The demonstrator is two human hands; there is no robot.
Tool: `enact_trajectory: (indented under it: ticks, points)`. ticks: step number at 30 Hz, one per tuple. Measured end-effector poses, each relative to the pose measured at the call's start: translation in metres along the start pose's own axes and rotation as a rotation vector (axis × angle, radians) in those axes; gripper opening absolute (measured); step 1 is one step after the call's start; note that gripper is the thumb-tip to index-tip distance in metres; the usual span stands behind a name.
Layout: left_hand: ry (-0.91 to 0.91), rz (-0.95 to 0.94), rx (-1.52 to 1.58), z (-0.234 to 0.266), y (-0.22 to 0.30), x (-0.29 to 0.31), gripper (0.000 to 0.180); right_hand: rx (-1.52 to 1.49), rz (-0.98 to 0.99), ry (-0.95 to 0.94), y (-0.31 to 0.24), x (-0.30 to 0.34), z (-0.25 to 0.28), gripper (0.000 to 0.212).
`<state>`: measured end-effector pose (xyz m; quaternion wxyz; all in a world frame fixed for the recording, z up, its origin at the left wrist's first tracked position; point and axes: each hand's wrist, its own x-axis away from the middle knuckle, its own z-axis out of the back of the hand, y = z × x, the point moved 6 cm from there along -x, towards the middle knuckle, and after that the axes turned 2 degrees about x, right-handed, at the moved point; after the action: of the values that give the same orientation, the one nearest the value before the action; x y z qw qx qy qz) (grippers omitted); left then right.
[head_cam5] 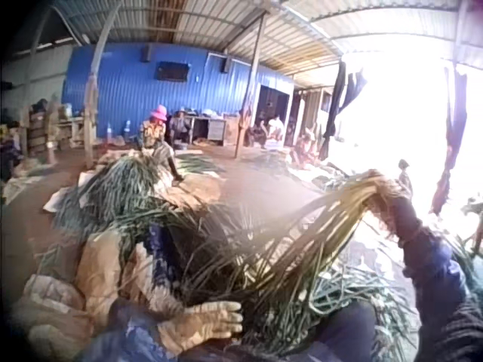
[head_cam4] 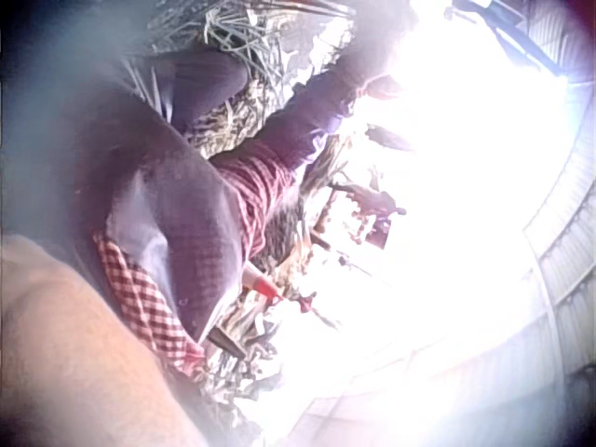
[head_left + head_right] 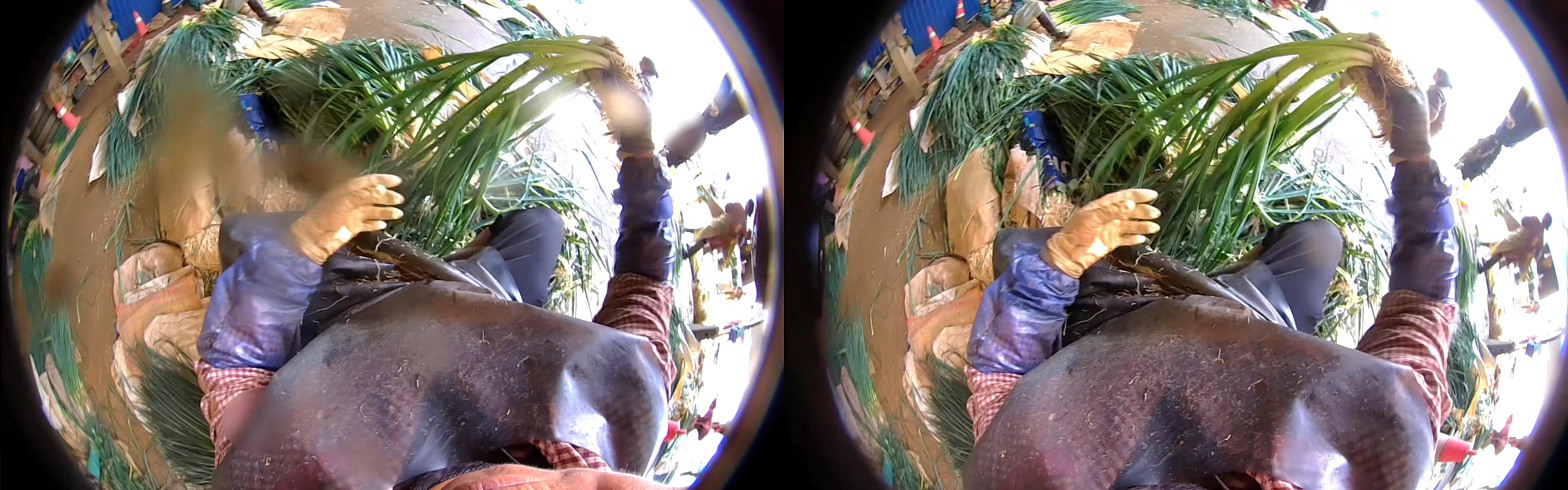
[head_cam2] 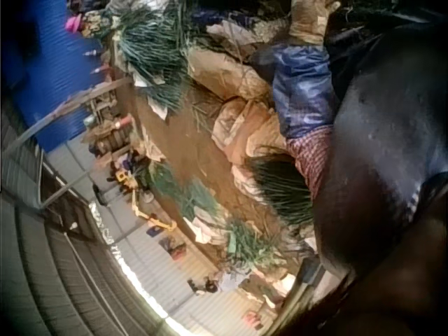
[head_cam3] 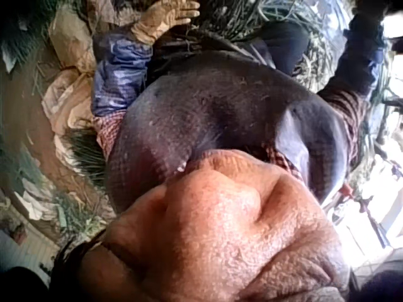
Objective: The person sorts bundles of green onions, using their hands to remove loose leaves and organize the stalks before placing the bundle into a large bag.
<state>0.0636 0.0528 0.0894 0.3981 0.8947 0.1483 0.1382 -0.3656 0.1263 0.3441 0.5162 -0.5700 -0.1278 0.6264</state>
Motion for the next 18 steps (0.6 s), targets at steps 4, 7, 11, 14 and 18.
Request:
enact_trajectory:
  ticks: [4,7,11,14,18]
  points:
    - [0.117,-0.163,-0.003,0.036,0.013,-0.003,0.041,0.488,-0.170,0.275,0.014,-0.043,0.111,0.033]
    - [0.325,-0.324,-0.133,0.025,0.046,0.009,0.041,0.098,-0.011,-0.003,-0.047,-0.030,0.038,0.033]
    - [0.426,-0.938,-0.699,-0.054,0.109,-0.003,0.069,0.082,-0.017,-0.367,-0.074,-0.013,-0.052,0.033]
    - [0.360,-1.196,-1.002,-0.148,0.124,-0.014,0.094,0.118,-0.026,-0.492,-0.085,0.004,-0.071,0.033]
    - [0.446,-0.845,-1.257,-0.111,0.122,-0.070,0.086,0.112,-0.015,-0.427,-0.105,-0.017,-0.048,0.033]
